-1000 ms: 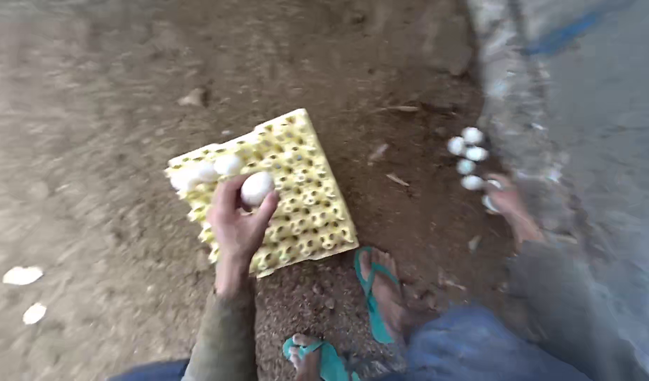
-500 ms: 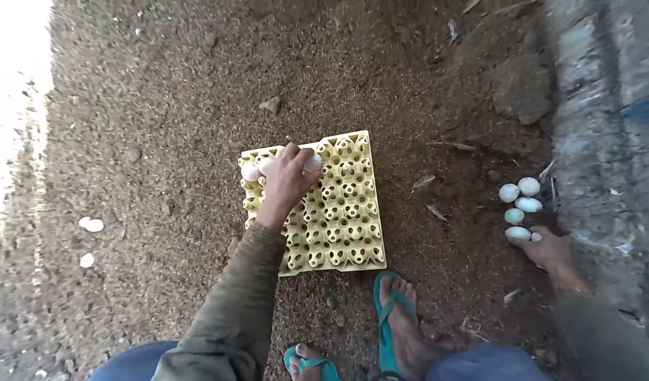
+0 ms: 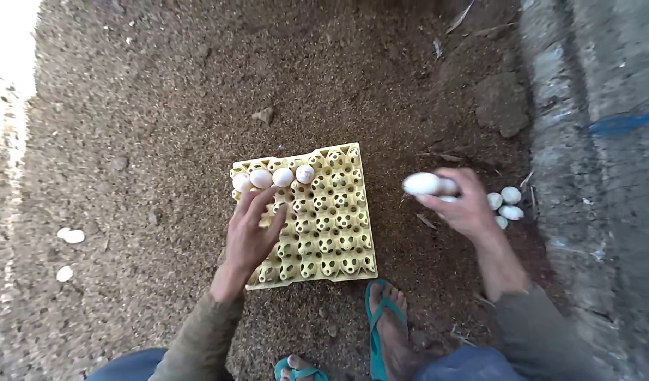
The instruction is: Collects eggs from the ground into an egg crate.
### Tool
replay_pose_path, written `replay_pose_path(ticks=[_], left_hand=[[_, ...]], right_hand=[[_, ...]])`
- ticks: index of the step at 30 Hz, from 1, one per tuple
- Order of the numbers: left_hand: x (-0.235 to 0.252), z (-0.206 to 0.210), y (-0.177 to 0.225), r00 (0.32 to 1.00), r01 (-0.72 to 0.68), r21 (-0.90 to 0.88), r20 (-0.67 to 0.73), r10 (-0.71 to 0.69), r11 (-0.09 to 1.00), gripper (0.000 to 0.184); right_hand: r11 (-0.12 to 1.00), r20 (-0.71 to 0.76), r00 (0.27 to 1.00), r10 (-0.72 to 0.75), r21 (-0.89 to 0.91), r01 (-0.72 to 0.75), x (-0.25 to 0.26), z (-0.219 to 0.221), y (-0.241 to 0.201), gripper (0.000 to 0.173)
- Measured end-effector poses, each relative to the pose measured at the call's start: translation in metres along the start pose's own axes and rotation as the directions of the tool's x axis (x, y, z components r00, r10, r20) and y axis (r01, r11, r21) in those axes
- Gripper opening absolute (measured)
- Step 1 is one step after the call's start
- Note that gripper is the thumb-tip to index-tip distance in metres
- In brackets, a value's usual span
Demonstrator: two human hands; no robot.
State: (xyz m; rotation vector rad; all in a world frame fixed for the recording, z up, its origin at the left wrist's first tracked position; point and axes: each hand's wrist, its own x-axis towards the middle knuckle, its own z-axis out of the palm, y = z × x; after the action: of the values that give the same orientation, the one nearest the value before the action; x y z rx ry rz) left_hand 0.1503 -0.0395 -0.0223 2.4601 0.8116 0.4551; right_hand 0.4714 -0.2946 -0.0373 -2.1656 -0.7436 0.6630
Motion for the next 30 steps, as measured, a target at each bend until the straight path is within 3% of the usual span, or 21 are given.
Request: replay_pose_path(ticks=[4,8,11,13,16,21,23,27,30], left_hand=[[-0.050,-0.054,-0.019,0.999,0.027,0.154,0.035,-0.033,0.988,0.043],[-0.101,-0.090,-0.046,0.984,0.176,0.242,-0.068,-0.165,0.954,0.047],[-0.121,-0.098,-0.060,0.919,0.384,0.154,-0.156,-0.362,0.910,0.057],[-0.126,-0.104,-0.063,0.883,0.452,0.110,-0.198,-0.426,0.885,0.060],[-0.132,-0.110,-0.069,0.877,0.451,0.087,-0.229,-0.423,0.888,0.064],[-0.139,-0.111,-0.069,0.862,0.470,0.039,-0.234,-0.449,0.882,0.066],[-0.140,-0.111,-0.070,0.857,0.478,0.027,-0.231,-0.460,0.878,0.066],[-0.138,-0.108,-0.073,0.851,0.490,0.024,-0.228,-0.473,0.871,0.067],[-0.136,-0.106,-0.076,0.850,0.497,0.025,-0.217,-0.481,0.867,0.068]], right_hand=[[0.943,0.136,0.961,-0.240,-0.204,0.264,0.045,0.066,-0.078,0.056],[0.832,0.286,0.932,-0.224,-0.441,0.335,0.065,0.105,-0.115,0.051],[0.790,0.371,0.915,-0.162,-0.507,0.345,0.073,0.117,-0.125,0.049],[0.778,0.427,0.898,-0.107,-0.527,0.343,0.077,0.119,-0.127,0.046],[0.751,0.439,0.895,-0.081,-0.563,0.344,0.072,0.111,-0.133,0.048],[0.669,0.442,0.897,0.008,-0.669,0.324,0.067,0.111,-0.143,0.077],[0.693,0.443,0.897,-0.010,-0.644,0.325,0.065,0.110,-0.142,0.074],[0.806,0.408,0.907,-0.104,-0.499,0.317,0.055,0.108,-0.129,0.052],[0.801,0.422,0.906,-0.044,-0.527,0.285,0.044,0.116,-0.122,0.060]])
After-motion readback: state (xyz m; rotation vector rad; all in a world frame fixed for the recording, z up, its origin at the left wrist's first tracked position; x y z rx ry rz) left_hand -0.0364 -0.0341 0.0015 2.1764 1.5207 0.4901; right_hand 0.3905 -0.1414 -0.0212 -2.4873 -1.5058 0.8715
